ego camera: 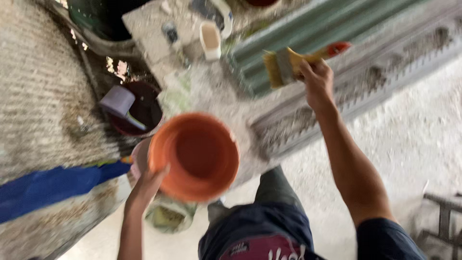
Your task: The person cleans the inside of a rubber bucket mold, scraping and brushing out dried residue while rotating the mold, then sets it down and scoops white plaster powder from a sack into the bowl. They press and level the powder in the bowl with their hand.
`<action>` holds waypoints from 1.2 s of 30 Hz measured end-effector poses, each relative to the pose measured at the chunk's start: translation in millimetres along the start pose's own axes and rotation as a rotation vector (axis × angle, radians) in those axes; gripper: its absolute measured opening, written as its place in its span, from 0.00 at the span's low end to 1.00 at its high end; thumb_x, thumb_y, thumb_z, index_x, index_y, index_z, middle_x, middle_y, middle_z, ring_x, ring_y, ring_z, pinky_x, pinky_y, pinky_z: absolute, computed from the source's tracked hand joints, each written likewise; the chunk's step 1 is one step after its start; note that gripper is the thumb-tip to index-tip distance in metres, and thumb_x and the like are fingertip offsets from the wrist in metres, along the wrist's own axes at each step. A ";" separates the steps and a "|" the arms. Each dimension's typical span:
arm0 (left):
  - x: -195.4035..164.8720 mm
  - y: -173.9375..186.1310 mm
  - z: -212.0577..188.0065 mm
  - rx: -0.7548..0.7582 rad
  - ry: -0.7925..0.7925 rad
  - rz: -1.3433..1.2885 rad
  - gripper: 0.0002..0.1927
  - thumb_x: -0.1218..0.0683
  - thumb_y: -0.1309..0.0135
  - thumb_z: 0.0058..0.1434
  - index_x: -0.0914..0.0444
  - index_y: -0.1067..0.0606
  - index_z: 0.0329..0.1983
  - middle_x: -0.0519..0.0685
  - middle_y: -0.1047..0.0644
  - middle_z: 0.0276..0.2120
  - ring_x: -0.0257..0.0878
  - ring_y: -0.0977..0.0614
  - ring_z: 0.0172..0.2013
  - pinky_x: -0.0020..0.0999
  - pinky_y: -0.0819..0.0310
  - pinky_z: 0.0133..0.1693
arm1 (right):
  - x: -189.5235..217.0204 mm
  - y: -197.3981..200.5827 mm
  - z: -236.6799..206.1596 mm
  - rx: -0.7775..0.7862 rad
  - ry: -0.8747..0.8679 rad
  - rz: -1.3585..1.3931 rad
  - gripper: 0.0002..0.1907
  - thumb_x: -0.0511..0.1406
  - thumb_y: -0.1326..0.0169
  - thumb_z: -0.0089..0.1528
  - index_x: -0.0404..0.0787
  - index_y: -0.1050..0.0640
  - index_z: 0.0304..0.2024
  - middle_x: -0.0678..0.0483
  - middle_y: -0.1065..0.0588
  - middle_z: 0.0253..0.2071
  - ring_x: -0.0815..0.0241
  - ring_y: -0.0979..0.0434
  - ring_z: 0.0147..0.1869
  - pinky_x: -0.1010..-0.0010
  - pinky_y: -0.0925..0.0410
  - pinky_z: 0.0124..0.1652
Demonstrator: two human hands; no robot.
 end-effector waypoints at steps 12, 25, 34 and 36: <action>-6.0 -100.6 -36.1 -0.513 0.435 -0.538 0.37 0.52 0.50 0.58 0.58 0.40 0.73 0.56 0.22 0.51 0.54 0.16 0.36 0.47 0.21 0.21 | -55.4 -144.3 358.0 0.200 -0.139 0.327 0.22 0.34 0.36 0.67 0.44 0.37 0.27 0.60 0.41 0.24 0.66 0.45 0.21 0.66 0.44 0.21; 30.4 -124.5 -65.2 -0.758 0.042 -1.223 0.33 0.51 0.52 0.63 0.57 0.39 0.74 0.50 0.22 0.55 0.47 0.19 0.45 0.41 0.26 0.34 | -21.4 -167.6 259.0 -0.021 0.148 -0.046 0.19 0.29 0.54 0.70 0.44 0.39 0.23 0.61 0.39 0.22 0.71 0.37 0.26 0.72 0.43 0.25; 192.4 -63.4 -95.1 -0.760 0.081 -1.336 0.21 0.51 0.50 0.64 0.61 0.31 0.60 0.52 0.21 0.49 0.45 0.19 0.42 0.42 0.23 0.37 | -39.1 -288.8 -18.6 0.442 0.187 -0.225 0.10 0.34 0.50 0.70 0.34 0.23 0.49 0.57 0.23 0.34 0.69 0.25 0.33 0.73 0.29 0.33; 222.2 -52.1 -99.6 -0.749 0.139 -1.326 0.22 0.51 0.51 0.64 0.61 0.32 0.60 0.51 0.21 0.48 0.44 0.18 0.42 0.42 0.23 0.37 | -75.4 -339.9 -65.5 0.653 0.241 -0.484 0.13 0.38 0.49 0.70 0.35 0.22 0.50 0.51 0.21 0.34 0.62 0.22 0.34 0.67 0.28 0.32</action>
Point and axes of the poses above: each hand's wrist, its own z-axis towards the middle knuckle, its own y-axis out of the back of the hand, x = y × z, the point moved 1 cm from there along z, towards the middle knuckle
